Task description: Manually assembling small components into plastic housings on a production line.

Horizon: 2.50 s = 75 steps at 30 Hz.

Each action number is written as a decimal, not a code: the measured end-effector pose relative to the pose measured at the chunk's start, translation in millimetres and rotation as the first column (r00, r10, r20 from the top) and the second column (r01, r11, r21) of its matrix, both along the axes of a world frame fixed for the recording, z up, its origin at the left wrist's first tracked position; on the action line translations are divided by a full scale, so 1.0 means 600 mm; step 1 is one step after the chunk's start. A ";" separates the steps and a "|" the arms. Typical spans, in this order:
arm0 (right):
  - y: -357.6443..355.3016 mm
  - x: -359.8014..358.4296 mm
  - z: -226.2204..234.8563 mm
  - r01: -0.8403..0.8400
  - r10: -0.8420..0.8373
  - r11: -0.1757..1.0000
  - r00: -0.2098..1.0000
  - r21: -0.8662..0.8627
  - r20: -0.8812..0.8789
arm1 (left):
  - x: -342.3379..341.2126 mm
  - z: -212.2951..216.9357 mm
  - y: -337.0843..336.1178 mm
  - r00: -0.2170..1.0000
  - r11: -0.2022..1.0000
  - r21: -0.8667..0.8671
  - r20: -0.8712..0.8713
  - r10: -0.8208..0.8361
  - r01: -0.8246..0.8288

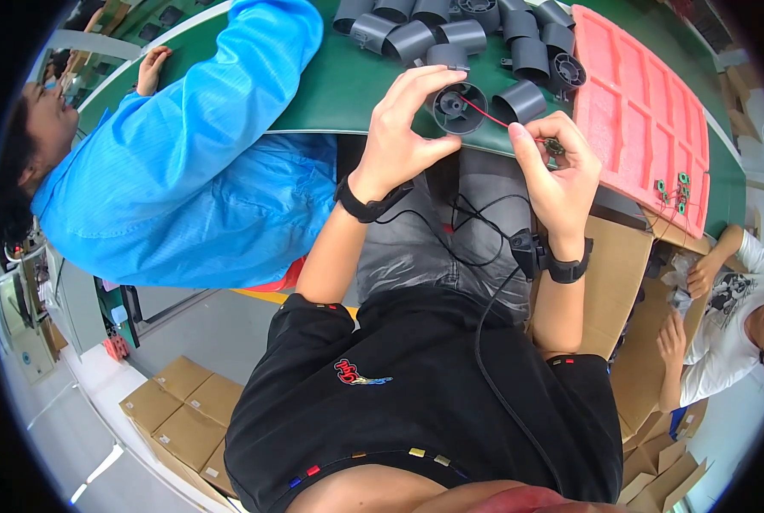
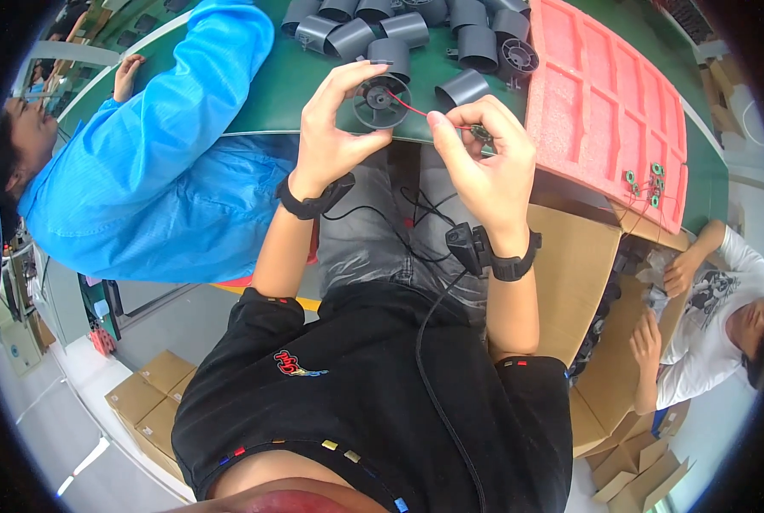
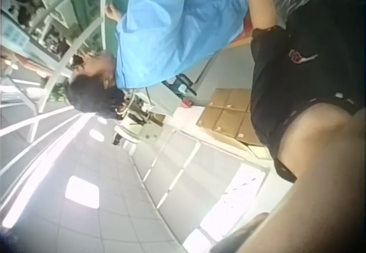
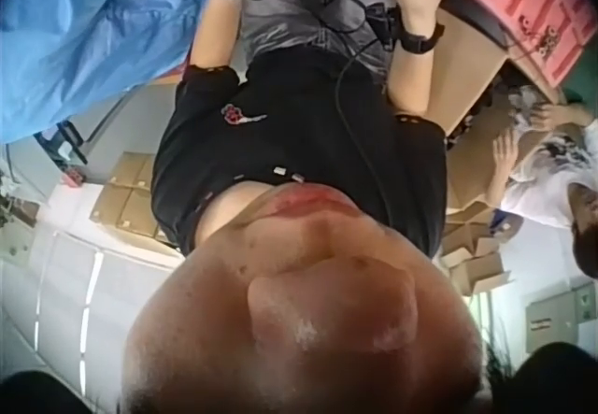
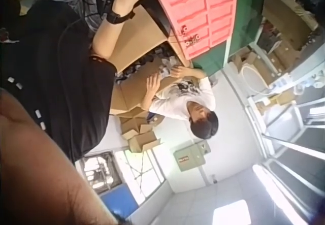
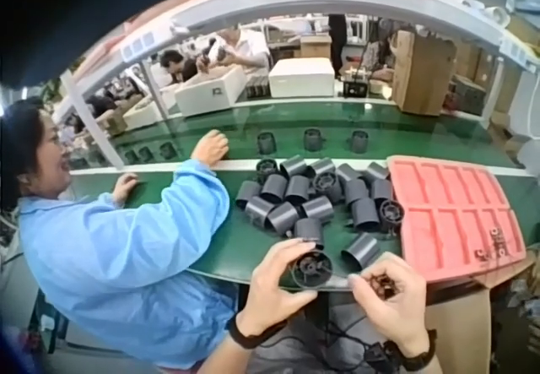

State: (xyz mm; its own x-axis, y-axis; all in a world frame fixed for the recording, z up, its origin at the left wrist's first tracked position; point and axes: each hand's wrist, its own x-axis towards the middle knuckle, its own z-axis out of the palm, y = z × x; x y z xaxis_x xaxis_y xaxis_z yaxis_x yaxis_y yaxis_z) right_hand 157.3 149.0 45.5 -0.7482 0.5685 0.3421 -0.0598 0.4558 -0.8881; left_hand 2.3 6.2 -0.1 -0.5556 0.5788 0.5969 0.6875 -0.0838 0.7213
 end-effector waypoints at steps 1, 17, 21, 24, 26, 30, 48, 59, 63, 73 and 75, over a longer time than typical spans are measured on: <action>0.003 0.000 -0.003 -0.015 0.014 0.999 1.000 -0.038 -0.009 | -0.002 -0.004 0.002 1.000 1.000 0.002 0.001 -0.013 0.012; 0.020 -0.007 -0.006 -0.028 0.027 1.000 0.999 0.014 0.041 | -0.013 -0.013 0.022 0.998 0.998 -0.025 0.008 -0.056 0.056; 0.021 -0.004 0.002 -0.027 0.024 0.998 0.998 0.049 0.066 | -0.011 -0.011 0.021 0.997 0.997 -0.026 -0.019 -0.070 0.070; 0.024 0.003 0.005 -0.043 0.039 0.998 0.997 0.052 0.069 | -0.008 -0.013 0.019 0.998 0.998 -0.028 -0.020 -0.065 0.065; 0.027 0.008 0.006 -0.068 0.065 0.997 0.995 0.041 0.071 | -0.007 -0.012 0.014 0.998 0.997 -0.043 -0.010 -0.067 0.067; 0.028 0.009 0.013 -0.085 0.072 0.987 0.993 0.134 0.097 | -0.006 -0.003 0.008 0.996 0.994 -0.072 -0.020 -0.085 0.083; -0.008 -0.014 0.024 -0.067 0.028 0.833 0.996 0.549 0.079 | -0.001 0.020 -0.018 0.978 0.977 -0.123 -0.090 -0.188 0.177; -0.053 -0.020 -0.018 0.004 0.008 0.960 0.999 0.280 -0.044 | 0.005 0.012 -0.040 1.000 0.996 -0.087 0.029 0.005 -0.003; -0.061 -0.020 -0.019 -0.017 0.016 0.990 1.000 0.142 0.009 | 0.013 0.004 -0.032 1.000 1.000 0.007 -0.028 -0.006 0.006; -0.070 -0.054 -0.016 0.070 -0.055 0.809 0.998 0.584 -0.044 | 0.016 0.008 -0.047 0.987 0.992 -0.046 -0.120 0.107 -0.113; -0.075 -0.061 -0.021 0.075 -0.068 0.793 0.997 0.605 -0.035 | 0.016 0.000 -0.050 0.999 0.996 -0.085 -0.013 0.039 -0.040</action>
